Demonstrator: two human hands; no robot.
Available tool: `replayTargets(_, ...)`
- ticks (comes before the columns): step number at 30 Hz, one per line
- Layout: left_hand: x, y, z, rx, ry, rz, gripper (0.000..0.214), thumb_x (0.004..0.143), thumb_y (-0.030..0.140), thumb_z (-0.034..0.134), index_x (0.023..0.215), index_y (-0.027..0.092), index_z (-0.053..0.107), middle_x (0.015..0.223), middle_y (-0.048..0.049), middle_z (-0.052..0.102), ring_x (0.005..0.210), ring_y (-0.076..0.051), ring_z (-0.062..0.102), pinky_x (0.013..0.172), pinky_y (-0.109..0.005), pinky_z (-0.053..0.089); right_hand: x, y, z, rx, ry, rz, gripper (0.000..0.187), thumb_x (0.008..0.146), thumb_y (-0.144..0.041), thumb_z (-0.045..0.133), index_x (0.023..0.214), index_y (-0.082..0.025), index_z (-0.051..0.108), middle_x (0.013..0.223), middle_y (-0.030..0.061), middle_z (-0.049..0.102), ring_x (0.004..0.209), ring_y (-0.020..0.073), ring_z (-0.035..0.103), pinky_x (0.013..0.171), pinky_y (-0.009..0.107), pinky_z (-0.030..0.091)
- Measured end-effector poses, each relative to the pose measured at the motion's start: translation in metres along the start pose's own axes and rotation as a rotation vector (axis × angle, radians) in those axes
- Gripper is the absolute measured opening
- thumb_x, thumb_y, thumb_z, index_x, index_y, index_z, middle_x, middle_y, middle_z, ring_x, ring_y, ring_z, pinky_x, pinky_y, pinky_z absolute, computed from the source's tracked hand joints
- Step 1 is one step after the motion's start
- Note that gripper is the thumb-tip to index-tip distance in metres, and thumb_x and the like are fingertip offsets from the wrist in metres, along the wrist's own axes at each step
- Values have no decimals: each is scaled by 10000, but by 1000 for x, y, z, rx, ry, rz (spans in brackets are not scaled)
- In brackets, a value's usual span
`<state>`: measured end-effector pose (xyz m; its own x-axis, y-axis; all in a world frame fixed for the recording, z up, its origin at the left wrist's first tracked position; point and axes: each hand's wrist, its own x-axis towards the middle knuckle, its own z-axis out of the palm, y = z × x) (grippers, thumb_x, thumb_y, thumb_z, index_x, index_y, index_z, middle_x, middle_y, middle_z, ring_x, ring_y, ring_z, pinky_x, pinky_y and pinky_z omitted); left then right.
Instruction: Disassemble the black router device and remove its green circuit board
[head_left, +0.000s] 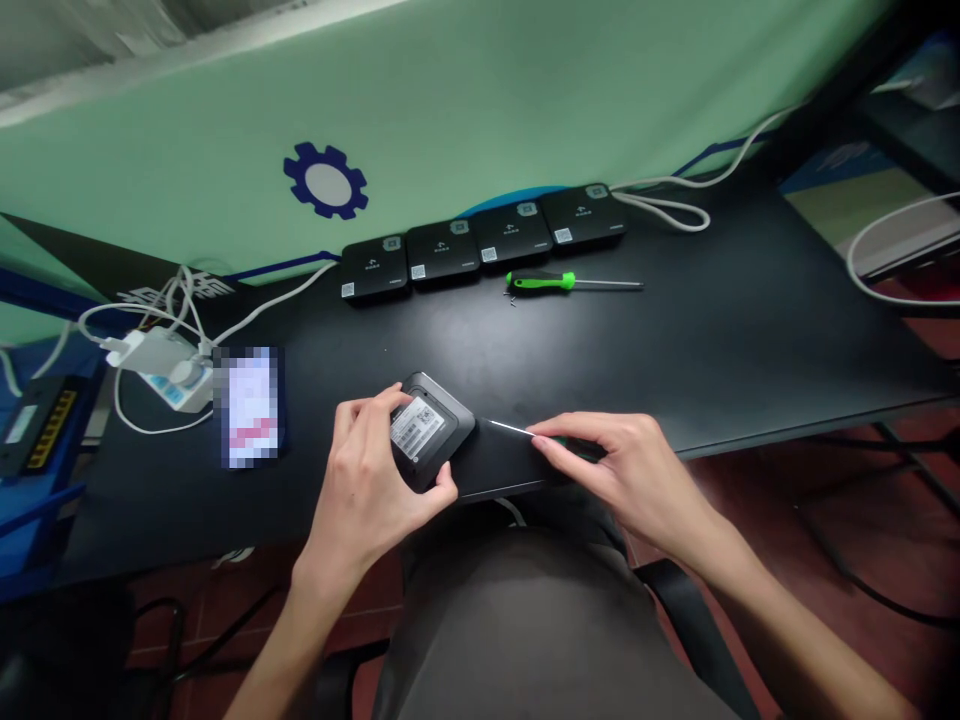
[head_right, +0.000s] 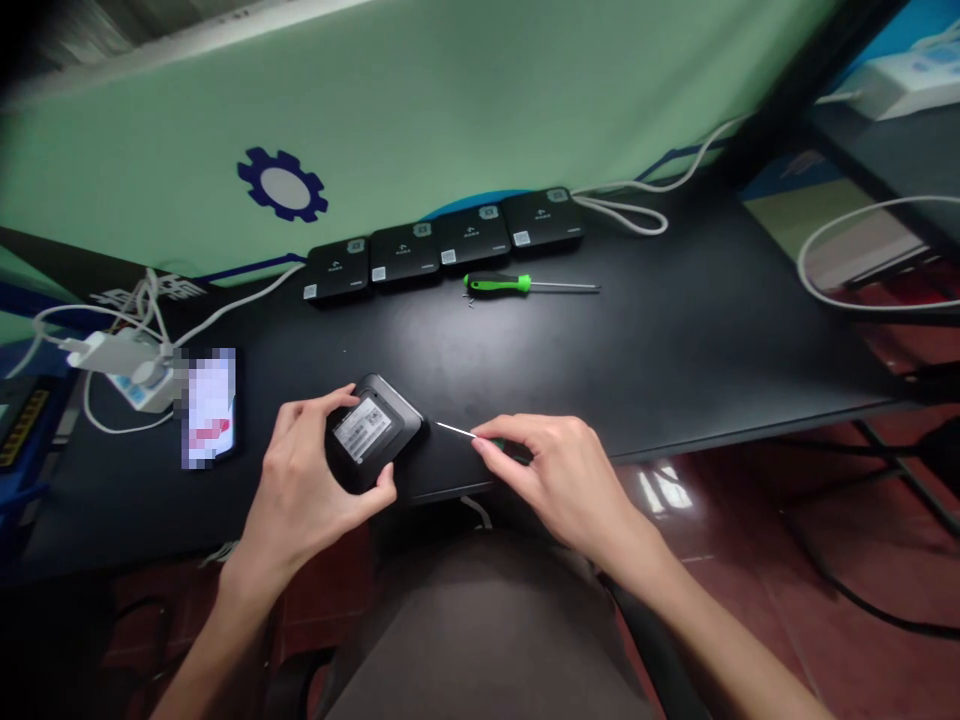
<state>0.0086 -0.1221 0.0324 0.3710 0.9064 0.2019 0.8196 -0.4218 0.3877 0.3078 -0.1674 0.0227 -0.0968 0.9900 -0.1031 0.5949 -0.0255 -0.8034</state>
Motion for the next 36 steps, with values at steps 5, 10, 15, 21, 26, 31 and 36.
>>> replayTargets(5, 4, -14, 1, -79, 8, 88, 724, 770, 218, 916, 1393, 251, 547, 1530, -165, 692, 1348, -407, 653, 1127, -628, 627, 3, -1, 1, -8, 4, -52, 190, 1124, -371, 722, 1163, -322, 902, 1183, -42, 914, 1035, 227, 869, 899, 343, 606)
replayTargets(10, 4, -22, 5, -128, 13, 141, 742, 740, 220, 924, 1375, 249, 541, 1537, -182, 686, 1360, -421, 638, 1134, -650, 613, 9, -2, -1, -7, -49, -72, 208, 1135, -395, 710, 1162, -337, 908, 1190, -46, 913, 1061, 228, 867, 942, 343, 614)
replayTargets(15, 6, -32, 8, -183, -17, 231, 785, 713, 209, 924, 1394, 245, 535, 1570, -200, 667, 1387, -436, 608, 1150, -689, 594, 21, -2, -10, -34, -136, -85, 222, 1140, -422, 711, 1164, -346, 918, 1189, -50, 914, 1074, 227, 862, 965, 341, 608)
replayTargets(21, 8, -39, 8, -229, -51, 280, 784, 707, 200, 914, 1394, 255, 539, 1595, -190, 657, 1424, -443, 589, 1163, -702, 579, 37, -8, -23, -177, -210, -156, 235, 1147, -437, 706, 1179, -336, 916, 1168, -37, 917, 1021, 229, 857, 930, 345, 597)
replayTargets(26, 9, -41, 8, -234, -52, 297, 755, 732, 204, 899, 1393, 254, 539, 1608, -190, 642, 1431, -437, 591, 1159, -685, 584, 44, -5, -23, -172, -231, -174, 245, 1153, -445, 698, 1180, -327, 911, 1172, -29, 915, 1026, 237, 850, 925, 349, 583)
replayTargets(31, 11, -37, 6, -216, -76, 257, 780, 720, 187, 890, 1407, 250, 527, 1601, -190, 620, 1453, -444, 570, 1199, -686, 562, 26, 5, 3, -109, -137, -131, 288, 1181, -464, 654, 1241, -333, 903, 1210, -16, 902, 1072, 220, 840, 933, 336, 558)
replayTargets(36, 13, -26, 8, -184, -68, 206, 774, 782, 237, 920, 1443, 245, 519, 1556, -193, 617, 1455, -445, 578, 1215, -667, 559, 1, 3, 28, -227, -29, -131, 384, 1219, -468, 562, 1394, -315, 868, 972, 18, 824, 822, 192, 759, 744, 332, 485)
